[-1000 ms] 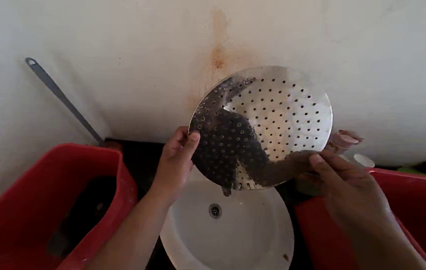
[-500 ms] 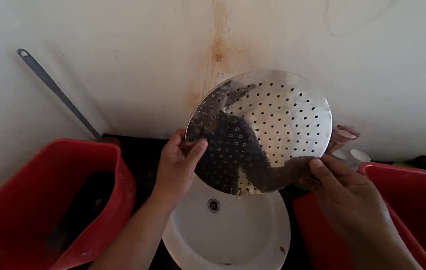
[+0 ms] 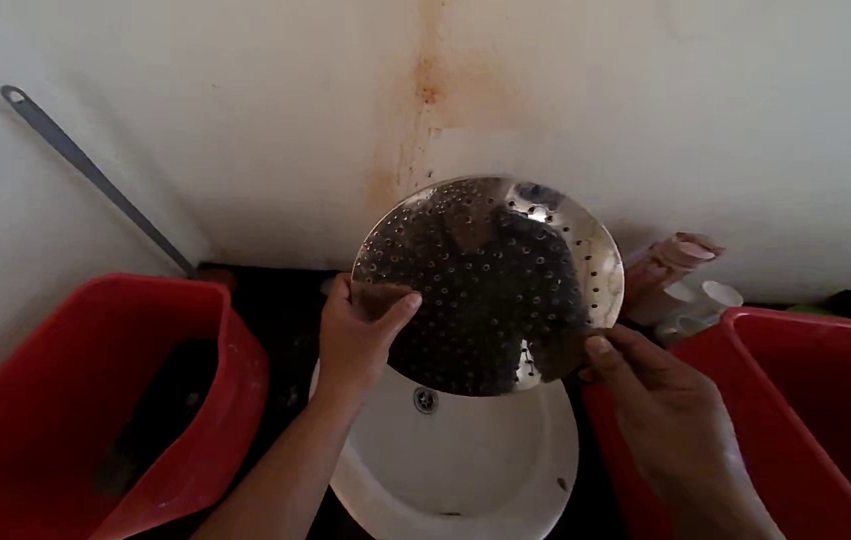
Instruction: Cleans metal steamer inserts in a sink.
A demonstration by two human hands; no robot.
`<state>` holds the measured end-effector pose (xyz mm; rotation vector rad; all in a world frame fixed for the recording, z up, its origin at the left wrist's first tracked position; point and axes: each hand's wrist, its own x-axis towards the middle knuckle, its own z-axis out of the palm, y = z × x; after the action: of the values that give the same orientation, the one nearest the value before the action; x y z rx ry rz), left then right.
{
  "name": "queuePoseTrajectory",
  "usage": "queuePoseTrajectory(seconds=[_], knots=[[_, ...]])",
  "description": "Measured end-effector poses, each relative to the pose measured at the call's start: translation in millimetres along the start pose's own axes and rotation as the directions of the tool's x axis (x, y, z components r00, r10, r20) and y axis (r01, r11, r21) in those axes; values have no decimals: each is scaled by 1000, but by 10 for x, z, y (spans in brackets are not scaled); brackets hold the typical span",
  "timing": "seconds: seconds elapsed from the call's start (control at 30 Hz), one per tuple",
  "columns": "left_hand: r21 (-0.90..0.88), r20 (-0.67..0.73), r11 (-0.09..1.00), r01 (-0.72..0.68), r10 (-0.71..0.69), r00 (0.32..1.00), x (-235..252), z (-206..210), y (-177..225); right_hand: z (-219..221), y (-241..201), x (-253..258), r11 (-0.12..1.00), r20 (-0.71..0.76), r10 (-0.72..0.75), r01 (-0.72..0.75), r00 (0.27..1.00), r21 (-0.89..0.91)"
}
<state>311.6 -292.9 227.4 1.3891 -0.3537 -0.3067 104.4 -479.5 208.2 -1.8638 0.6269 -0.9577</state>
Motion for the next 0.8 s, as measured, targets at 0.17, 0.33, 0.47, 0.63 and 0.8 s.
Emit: queuePoseTrajectory(seconds=[0.17,0.33,0.47,0.63,0.8], knots=[[-9,73,1000,-14,14,997,-4,-21,-36,-16,42,-22,1000,-1,18,-18,1000,9],[-11,92,998,-61,62,994,6,-4,-3,-15,86,-22,999,-5,23,-22,1000,33],[-14,101,997,-80,81,992,1,-17,31,-6,95,-22,999,3,27,-27,1000,31],[-7,94,997,-79,79,992,10,-24,16,6,96,-21,999,5,38,-38,999,30],[-7,53,998,-68,68,996,7,13,-10,17,105,-39,999,9,20,-20,1000,36]])
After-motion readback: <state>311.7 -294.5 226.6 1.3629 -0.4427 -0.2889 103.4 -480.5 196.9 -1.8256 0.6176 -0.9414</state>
